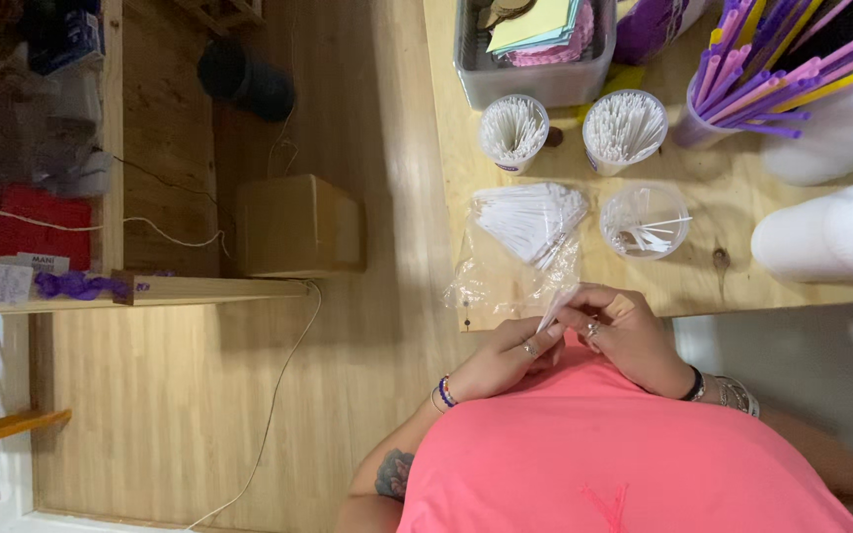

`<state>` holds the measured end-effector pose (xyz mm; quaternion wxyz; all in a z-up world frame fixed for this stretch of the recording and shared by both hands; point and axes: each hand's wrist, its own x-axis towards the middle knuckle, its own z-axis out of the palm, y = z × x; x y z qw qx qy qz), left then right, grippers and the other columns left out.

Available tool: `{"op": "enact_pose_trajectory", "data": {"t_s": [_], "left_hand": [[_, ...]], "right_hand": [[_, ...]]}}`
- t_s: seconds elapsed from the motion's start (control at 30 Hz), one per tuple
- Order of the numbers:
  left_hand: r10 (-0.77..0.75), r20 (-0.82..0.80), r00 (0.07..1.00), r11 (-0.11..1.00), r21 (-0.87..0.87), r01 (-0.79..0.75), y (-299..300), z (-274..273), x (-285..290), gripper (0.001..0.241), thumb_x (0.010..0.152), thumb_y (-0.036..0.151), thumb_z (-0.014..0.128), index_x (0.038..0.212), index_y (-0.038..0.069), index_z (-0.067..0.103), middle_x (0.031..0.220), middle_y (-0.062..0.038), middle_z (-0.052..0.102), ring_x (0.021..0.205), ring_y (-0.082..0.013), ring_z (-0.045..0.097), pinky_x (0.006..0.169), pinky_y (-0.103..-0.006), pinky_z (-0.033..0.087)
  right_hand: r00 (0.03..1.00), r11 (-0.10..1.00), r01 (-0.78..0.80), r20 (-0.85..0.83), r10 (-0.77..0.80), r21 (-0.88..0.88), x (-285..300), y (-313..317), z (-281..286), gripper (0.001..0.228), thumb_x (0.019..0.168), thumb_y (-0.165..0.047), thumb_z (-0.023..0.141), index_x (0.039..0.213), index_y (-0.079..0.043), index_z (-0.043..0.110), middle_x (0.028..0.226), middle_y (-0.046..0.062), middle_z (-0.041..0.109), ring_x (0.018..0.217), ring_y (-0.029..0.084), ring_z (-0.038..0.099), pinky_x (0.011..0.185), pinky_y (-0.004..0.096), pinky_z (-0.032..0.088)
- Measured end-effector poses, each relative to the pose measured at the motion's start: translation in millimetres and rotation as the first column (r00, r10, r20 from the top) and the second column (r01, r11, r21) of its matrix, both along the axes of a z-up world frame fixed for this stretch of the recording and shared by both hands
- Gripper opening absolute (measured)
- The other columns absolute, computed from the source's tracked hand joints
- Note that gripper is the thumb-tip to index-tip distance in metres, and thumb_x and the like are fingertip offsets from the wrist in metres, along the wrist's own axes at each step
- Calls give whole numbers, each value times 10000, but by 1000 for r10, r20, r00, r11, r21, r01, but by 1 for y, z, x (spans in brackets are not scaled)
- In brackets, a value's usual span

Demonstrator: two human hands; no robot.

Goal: The person repeatedly picks up cotton swabs from a plastic bag and places them into a clear plastic container. They handle the swabs one by one, transferring them from the bag to the container throughout the clip.

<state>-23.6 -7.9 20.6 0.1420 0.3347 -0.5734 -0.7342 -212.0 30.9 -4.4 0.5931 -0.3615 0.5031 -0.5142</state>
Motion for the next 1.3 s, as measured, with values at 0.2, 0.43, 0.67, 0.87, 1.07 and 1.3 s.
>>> {"op": "enact_pose_trajectory", "data": {"t_s": [0.2, 0.43, 0.67, 0.87, 1.07, 1.3], "left_hand": [[68, 22, 997, 996, -55, -67, 3, -40, 7, 368, 1097, 345, 526, 826, 104, 592, 649, -47, 440, 669, -198, 450, 624, -336, 421], [140, 33, 990, 990, -14, -139, 6, -22, 0, 420, 1130, 384, 465, 847, 112, 615, 660, -51, 491, 668, -185, 512, 640, -301, 476], [182, 46, 982, 971, -166, -172, 2, -2, -1, 371, 1138, 299, 447, 989, 71, 699, 625, -42, 485, 678, -188, 494, 693, -316, 468], [277, 93, 956, 940, -232, -250, -2, -21, 16, 382, 1095, 367, 446, 890, 113, 644, 622, -44, 500, 654, -183, 459, 647, -329, 424], [337, -40, 941, 923, -185, -339, 4, -40, 13, 435, 1104, 327, 340, 811, 101, 568, 628, -33, 447, 621, -160, 419, 599, -265, 364], [332, -20, 943, 915, -235, -327, -2, 1, -5, 274, 1076, 220, 550, 878, 57, 646, 643, -31, 499, 651, -141, 435, 612, -274, 386]], "right_hand": [[994, 996, 62, -83, -67, -58, -5, -2, -11, 156, 933, -65, 745, 799, 13, 734, 659, 50, 581, 481, 37, 481, 431, 156, 409], [981, 993, 68, -173, -85, -100, -5, -4, -3, 91, 898, -53, 784, 845, -3, 732, 704, 28, 562, 559, 56, 476, 505, 197, 430], [993, 994, 88, -77, -92, -59, -6, -3, -20, 106, 932, -89, 735, 960, -1, 682, 870, 104, 681, 617, 96, 561, 529, 226, 485], [951, 981, 135, 260, -169, 142, -6, -2, 3, 144, 1013, -113, 626, 1110, -29, 559, 856, 190, 738, 605, 202, 710, 493, 267, 568], [937, 948, 170, 252, -240, 270, -19, -16, 8, 151, 1058, -196, 578, 1164, -94, 612, 861, 120, 753, 616, 161, 705, 512, 247, 568], [976, 988, 61, 198, -88, 142, 8, -7, 22, 137, 873, -58, 779, 950, 38, 721, 703, 108, 691, 418, 126, 569, 323, 244, 490]]}}
